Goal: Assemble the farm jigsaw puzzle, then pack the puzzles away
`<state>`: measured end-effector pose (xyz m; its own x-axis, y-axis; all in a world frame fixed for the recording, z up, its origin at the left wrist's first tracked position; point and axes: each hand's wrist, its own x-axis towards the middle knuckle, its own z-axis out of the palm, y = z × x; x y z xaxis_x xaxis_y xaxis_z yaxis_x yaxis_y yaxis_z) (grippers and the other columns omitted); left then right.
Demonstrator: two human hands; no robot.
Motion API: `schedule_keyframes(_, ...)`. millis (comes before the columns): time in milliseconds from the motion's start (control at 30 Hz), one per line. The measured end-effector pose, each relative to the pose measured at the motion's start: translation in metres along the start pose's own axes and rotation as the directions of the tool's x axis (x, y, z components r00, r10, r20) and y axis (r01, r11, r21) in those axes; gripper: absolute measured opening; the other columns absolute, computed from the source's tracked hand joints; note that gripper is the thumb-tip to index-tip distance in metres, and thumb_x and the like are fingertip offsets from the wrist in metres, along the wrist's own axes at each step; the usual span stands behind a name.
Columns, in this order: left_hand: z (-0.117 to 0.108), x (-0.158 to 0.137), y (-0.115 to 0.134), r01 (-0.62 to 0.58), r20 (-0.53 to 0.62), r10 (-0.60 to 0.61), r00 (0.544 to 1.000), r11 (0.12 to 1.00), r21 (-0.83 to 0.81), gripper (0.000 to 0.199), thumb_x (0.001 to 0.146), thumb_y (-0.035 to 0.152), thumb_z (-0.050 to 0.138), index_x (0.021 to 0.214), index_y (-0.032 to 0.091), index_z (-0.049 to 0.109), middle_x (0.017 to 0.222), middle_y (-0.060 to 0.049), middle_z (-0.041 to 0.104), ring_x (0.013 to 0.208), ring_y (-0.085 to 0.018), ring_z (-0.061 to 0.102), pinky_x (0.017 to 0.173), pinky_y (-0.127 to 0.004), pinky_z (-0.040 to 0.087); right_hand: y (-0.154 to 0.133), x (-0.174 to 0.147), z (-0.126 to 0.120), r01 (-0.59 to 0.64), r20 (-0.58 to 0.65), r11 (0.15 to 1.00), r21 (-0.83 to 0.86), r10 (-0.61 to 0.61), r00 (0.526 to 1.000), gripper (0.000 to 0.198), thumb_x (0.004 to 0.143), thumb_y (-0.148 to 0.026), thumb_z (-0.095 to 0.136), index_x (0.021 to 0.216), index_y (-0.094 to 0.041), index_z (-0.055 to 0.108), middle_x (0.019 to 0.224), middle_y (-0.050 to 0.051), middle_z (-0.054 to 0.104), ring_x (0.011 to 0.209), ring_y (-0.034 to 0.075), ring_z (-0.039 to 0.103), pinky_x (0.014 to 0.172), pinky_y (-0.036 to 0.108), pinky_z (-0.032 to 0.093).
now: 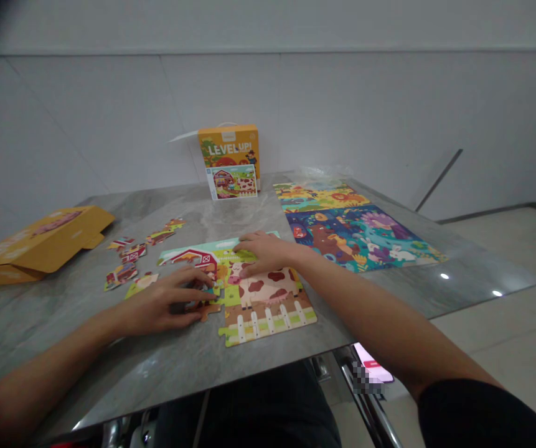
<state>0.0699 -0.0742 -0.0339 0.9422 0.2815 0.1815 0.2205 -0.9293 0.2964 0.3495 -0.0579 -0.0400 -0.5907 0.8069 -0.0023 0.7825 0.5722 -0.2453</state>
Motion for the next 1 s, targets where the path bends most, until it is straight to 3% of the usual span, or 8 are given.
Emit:
schedule_keyframes(300,0.007,0.004,0.002,-0.017,-0.048,0.016,0.999,0.999,-0.028,0.027,0.086,0.030,0.060,0.111,0.025,0.067,0.117,-0.008,0.057,0.111,-0.022,0.052,0.098,-0.041,0.044,0.002,0.001,0.002,0.009,-0.016,1.000,0.016,-0.009,1.000,0.069,0.074,-0.054,0.067,0.133,-0.021,0.050,0.140,0.015,0.044,0.127,0.033,0.040,0.102,0.049,0.035)
schedule_keyframes(600,0.003,0.006,0.004,-0.032,-0.010,0.032,0.999,0.999,-0.024,0.023,0.086,0.029,0.059,0.106,0.026,0.069,0.111,-0.006,0.060,0.106,-0.021,0.054,0.099,-0.044,0.040,0.002,0.001,0.002,-0.002,-0.023,1.000,0.018,0.002,1.000,0.068,0.074,-0.054,0.067,0.133,-0.023,0.051,0.140,0.013,0.044,0.127,0.032,0.041,0.102,0.048,0.035)
schedule_keyframes(1000,0.000,0.003,-0.007,0.041,-0.030,-0.040,0.999,0.997,0.060,0.027,0.086,0.035,0.060,0.110,0.029,0.068,0.120,-0.007,0.054,0.115,-0.025,0.045,0.102,-0.047,0.035,0.004,0.008,0.003,-0.040,-0.040,0.999,0.026,0.041,0.998,0.065,0.076,-0.052,0.066,0.131,-0.019,0.053,0.139,0.016,0.045,0.126,0.032,0.044,0.102,0.045,0.036)
